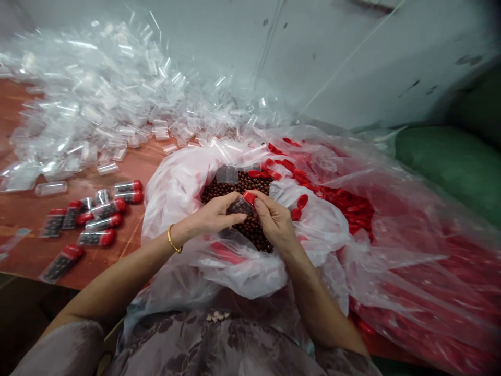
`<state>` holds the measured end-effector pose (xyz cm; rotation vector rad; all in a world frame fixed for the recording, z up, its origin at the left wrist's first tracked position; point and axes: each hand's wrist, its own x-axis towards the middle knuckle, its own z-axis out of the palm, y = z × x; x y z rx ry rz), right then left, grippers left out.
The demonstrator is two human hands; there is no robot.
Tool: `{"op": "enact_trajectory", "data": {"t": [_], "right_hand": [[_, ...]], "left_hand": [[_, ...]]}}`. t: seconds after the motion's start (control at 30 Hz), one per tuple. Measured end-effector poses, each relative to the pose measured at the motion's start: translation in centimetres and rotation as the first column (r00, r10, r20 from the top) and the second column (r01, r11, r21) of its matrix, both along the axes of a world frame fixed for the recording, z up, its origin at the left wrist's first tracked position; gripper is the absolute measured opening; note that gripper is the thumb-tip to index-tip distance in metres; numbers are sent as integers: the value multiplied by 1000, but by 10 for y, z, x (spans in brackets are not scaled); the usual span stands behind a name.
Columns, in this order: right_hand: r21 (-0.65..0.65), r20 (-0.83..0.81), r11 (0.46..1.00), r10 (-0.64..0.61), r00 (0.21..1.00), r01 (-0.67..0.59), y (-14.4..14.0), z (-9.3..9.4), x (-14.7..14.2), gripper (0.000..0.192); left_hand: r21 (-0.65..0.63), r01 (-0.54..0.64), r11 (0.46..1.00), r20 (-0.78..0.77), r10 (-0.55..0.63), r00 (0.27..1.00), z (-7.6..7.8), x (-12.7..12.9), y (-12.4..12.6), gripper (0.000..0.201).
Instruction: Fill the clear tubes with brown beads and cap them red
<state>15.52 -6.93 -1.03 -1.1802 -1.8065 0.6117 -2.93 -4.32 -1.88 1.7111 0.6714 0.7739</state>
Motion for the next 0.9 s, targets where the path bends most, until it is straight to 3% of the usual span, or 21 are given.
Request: {"op": "enact_trajectory", "data": {"t": [0.1,0.23,0.43,0.57,0.63,0.73,0.8,0.9], "right_hand": [[128,151,992,-24,988,4,-2,-2,-1,37],[175,274,980,39,961,-90,-7,-2,-2,45],[144,236,984,67,969,-103,-2,6,-4,42],[127,82,990,-75,994,65,12,16,-4,49],[50,-96,988,-138,986,143,21,18,-11,59],[-200,-315,979,-104,943,42,34,16,-29,69],[-328,-340,942,-57,939,-62,40,10,-39,76],[-381,-269,919,-4,963,-102,44,-3,-43,80]], "left_hand": [[83,-52,995,-39,56,998,-1,0,0,27],[130,-85,988,-25,89,996,-3,0,1,29],[91,-192,977,10,192,981,-3,3,-1,32],[8,-133,991,-61,133,989,2,4,-3,33],[9,-78,997,-128,79,989,6,3,-5,33],[69,-47,997,-221,61,973,12,3,-8,31],[121,-51,991,-263,81,961,13,4,-10,27],[229,-48,972,-351,128,928,13,5,-12,20]]}}
